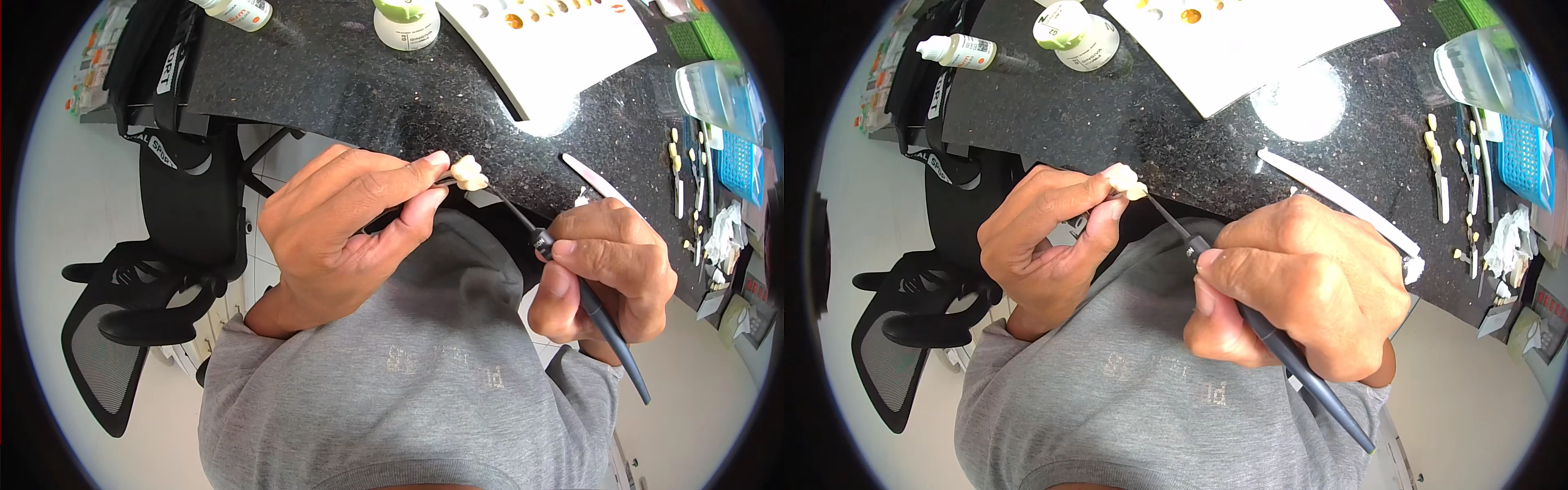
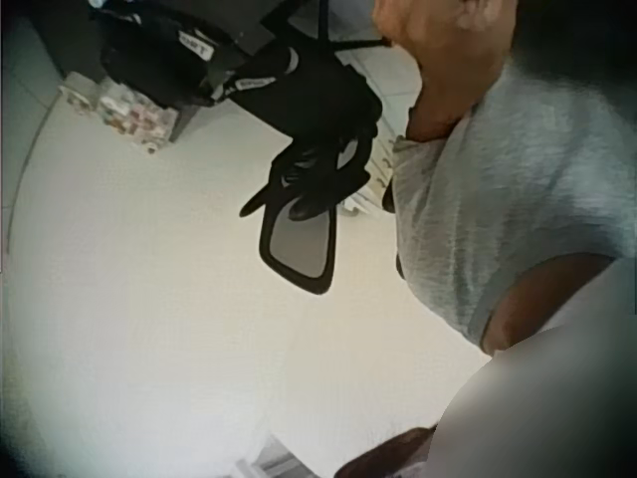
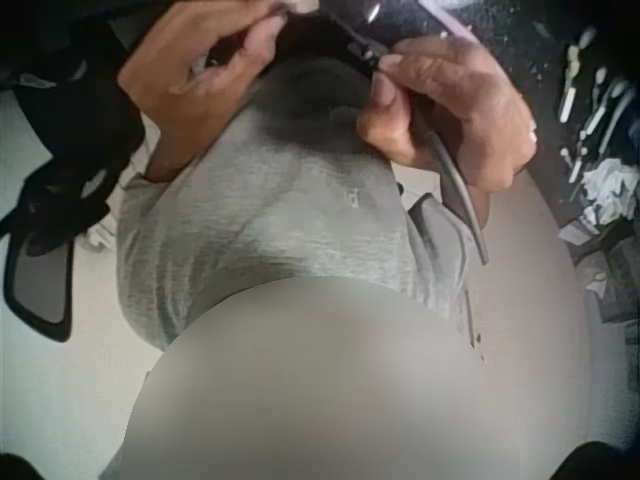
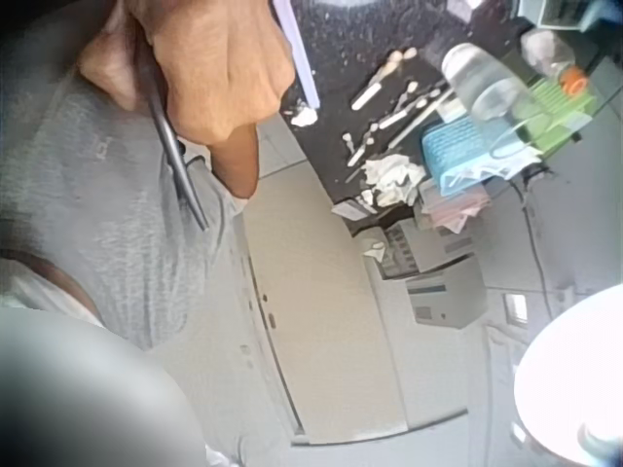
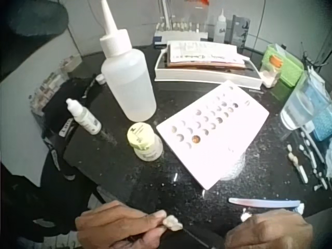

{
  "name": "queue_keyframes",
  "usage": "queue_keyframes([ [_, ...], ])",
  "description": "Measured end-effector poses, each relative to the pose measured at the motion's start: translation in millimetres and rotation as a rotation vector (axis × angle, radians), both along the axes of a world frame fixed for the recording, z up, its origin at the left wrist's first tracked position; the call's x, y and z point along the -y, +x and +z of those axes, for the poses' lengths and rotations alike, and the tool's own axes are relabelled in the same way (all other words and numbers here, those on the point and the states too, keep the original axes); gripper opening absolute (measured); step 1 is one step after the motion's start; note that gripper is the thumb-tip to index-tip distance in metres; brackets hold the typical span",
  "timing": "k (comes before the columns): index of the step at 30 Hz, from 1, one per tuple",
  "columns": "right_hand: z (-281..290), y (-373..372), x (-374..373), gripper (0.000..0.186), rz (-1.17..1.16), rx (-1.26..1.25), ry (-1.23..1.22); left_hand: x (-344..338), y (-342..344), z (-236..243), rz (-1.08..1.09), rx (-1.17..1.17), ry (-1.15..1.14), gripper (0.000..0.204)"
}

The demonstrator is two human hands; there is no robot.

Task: The recorder is applying stain and glaze to dental crowns using a small brush and pigments at a dental lab bench.

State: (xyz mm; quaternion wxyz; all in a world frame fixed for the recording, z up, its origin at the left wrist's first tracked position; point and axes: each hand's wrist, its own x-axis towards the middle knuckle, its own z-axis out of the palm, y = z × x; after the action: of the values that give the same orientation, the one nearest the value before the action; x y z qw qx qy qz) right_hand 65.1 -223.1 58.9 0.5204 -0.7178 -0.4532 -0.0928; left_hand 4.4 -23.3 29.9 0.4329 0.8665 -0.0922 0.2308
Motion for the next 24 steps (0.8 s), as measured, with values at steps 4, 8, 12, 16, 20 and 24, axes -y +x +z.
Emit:
queue_keyframes([
  [4, -1, 0, -2, 0.016, 0.014, 0.008, 0.000, -1, -2, -1, 0.011, 0.008, 0.005, 0.022],
  [8, -6, 2, -3, 0.017, 0.008, 0.031, 0.002, -1, 0, -5, 0.021, 0.005, 0.006, 0.023],
  [12, -3, 4, -2, 0.017, 0.021, -0.014, 0.019, 0, 4, -5, 0.046, 0.053, 0.021, 0.025],
  [16, 0, 3, -5, 0.022, -0.011, 0.020, 0.074, 0, 3, 5, 0.016, 0.016, -0.003, 0.021],
  [20, 8, 7, 12, 0.022, -0.110, -0.123, 0.135, -1, 1, -4, 0.050, 0.008, -0.051, 0.027],
  [24, 36, 37, 16, 0.031, -0.251, -0.167, -0.101, -2, -2, -6, 0.036, -0.007, -0.068, 0.029],
])
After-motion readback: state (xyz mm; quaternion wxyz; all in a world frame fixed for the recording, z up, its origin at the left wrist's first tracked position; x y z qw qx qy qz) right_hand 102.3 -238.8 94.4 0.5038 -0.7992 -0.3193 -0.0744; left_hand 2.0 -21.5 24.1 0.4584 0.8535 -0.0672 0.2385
